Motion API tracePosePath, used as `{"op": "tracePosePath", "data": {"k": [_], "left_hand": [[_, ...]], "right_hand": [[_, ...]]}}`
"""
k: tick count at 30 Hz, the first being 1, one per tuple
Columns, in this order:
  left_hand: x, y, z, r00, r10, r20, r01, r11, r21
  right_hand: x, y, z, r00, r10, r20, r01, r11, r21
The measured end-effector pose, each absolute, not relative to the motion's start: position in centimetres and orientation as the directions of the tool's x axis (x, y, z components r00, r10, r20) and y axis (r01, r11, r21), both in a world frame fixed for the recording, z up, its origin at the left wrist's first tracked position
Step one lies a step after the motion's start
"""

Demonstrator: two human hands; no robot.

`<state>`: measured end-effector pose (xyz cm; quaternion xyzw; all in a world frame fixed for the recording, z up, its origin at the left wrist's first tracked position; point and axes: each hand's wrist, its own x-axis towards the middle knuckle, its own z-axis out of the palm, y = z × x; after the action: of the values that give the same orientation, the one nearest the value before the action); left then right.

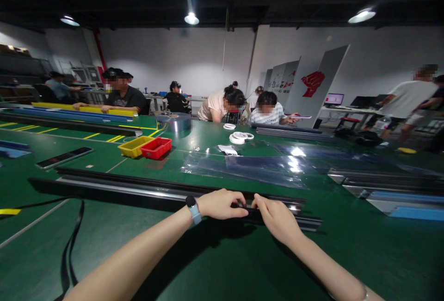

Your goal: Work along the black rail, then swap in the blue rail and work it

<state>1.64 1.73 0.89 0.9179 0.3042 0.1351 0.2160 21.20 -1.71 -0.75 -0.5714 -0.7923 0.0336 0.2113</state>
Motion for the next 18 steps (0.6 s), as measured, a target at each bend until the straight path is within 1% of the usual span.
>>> {"op": "tracePosePath", "data": {"k": [2,4,6,10,15,18], "left_hand": [[1.67,1.86,0.81,0.775,0.623,0.105,0.505,-0.711,0.489],[1.68,1.98,0.72,0.772,0.629,0.093,0.511,-0.701,0.496],[1.65,2.07,0.66,0.775,0.626,0.088,0.508,-0.7,0.502],[1.51,2.14,0.65,0.778,0.622,0.091,0.506,-0.706,0.496],[1.48,2.12,0.77,0.796,0.599,0.089,0.5,-0.733,0.461],[1.46,2.14,1.03,0.818,0.57,0.078,0.494,-0.766,0.412]], "right_hand": [[21.23,-1.74,-0.66,-0.234,0.925,0.298,0.883,0.33,-0.333],[21.21,-1.78,-0.6,-0.234,0.925,0.298,0.885,0.33,-0.329],[21.12,-1.84,-0.56,-0.252,0.922,0.295,0.898,0.336,-0.282],[20.86,-1.9,-0.58,-0.295,0.905,0.307,0.924,0.352,-0.15],[21.03,-1.74,-1.0,-0.305,0.895,0.325,0.931,0.352,-0.095],[21.13,-1.61,-1.27,-0.35,0.869,0.35,0.923,0.383,-0.026]]}}
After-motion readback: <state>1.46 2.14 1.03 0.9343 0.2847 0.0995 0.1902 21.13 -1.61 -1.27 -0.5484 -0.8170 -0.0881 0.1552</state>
